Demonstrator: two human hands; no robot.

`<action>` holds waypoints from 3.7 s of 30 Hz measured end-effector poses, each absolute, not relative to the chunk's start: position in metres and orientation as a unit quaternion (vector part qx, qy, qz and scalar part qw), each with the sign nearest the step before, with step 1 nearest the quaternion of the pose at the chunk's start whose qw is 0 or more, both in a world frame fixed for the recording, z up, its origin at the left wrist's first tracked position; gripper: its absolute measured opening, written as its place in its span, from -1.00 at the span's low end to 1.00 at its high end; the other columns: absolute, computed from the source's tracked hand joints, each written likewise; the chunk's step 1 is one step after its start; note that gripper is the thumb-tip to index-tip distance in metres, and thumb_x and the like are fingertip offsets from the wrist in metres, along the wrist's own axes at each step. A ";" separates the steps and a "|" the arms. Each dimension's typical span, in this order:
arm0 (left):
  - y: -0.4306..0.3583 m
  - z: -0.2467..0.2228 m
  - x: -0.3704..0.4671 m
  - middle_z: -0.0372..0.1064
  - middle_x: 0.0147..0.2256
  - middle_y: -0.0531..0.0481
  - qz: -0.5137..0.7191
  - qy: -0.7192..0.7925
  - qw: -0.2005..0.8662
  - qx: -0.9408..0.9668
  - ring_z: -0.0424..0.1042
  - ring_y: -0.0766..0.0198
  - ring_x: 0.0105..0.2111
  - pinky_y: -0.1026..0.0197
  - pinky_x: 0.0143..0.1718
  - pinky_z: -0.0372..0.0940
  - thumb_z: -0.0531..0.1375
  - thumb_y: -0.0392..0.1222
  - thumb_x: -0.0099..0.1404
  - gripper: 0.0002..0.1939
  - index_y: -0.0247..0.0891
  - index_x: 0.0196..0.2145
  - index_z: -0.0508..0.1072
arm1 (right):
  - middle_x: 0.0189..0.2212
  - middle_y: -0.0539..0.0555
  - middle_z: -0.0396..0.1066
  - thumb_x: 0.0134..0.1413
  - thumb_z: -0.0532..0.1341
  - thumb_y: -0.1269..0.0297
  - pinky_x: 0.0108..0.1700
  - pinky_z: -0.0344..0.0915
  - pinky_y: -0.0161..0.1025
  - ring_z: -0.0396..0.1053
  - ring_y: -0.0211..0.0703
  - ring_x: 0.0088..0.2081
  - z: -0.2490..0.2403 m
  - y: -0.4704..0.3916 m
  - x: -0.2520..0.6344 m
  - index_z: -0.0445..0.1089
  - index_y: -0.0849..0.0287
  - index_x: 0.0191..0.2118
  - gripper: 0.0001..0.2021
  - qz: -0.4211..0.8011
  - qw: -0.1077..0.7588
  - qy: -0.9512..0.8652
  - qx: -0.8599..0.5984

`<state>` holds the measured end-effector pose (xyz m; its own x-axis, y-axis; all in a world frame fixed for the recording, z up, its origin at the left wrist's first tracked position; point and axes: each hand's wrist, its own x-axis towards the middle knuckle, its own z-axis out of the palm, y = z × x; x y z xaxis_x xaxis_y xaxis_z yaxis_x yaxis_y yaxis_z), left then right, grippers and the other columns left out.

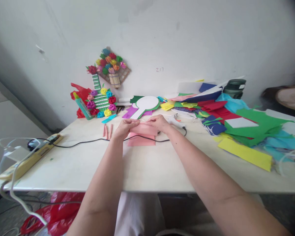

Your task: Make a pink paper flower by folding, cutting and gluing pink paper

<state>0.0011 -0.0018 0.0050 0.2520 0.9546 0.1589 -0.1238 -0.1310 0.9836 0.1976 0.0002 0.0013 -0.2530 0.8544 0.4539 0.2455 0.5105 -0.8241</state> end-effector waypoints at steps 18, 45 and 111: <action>0.003 0.003 -0.004 0.45 -0.51 -0.06 0.518 0.375 0.537 0.550 0.39 0.30 -0.48 0.27 -0.42 0.23 0.40 -0.19 -0.23 -0.73 -0.33 -0.49 0.55 | -0.45 0.03 0.50 -0.24 0.29 0.29 -0.25 0.24 -0.26 0.39 -0.17 -0.33 0.005 -0.003 0.202 0.53 0.17 -0.45 -0.87 0.415 0.506 -0.666 -0.357; -0.002 0.010 -0.001 0.45 -0.53 -0.01 0.542 0.378 0.520 0.542 0.35 0.35 -0.53 0.29 -0.45 0.22 0.40 -0.21 -0.24 -0.71 -0.30 -0.46 0.56 | -0.51 -0.03 0.43 -0.41 0.36 0.34 -0.27 0.27 -0.28 0.33 -0.32 -0.44 0.000 0.003 0.203 0.47 0.21 -0.38 -0.72 0.523 0.590 -0.524 -0.322; -0.002 0.007 0.000 0.44 -0.53 0.01 0.563 0.341 0.519 0.545 0.35 0.37 -0.53 0.31 -0.45 0.20 0.39 -0.21 -0.20 -0.71 -0.30 -0.42 0.54 | -0.55 -0.02 0.42 -0.39 0.36 0.46 -0.37 0.22 -0.38 0.32 -0.33 -0.46 -0.004 0.004 0.200 0.41 0.24 -0.51 -0.83 0.674 0.563 -0.387 -0.282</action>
<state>-0.0004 -0.0015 0.0075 0.1322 0.9567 0.2594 -0.2128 -0.2282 0.9501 0.2003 0.0042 -0.0039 -0.2076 0.9767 0.0550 -0.5406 -0.0677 -0.8386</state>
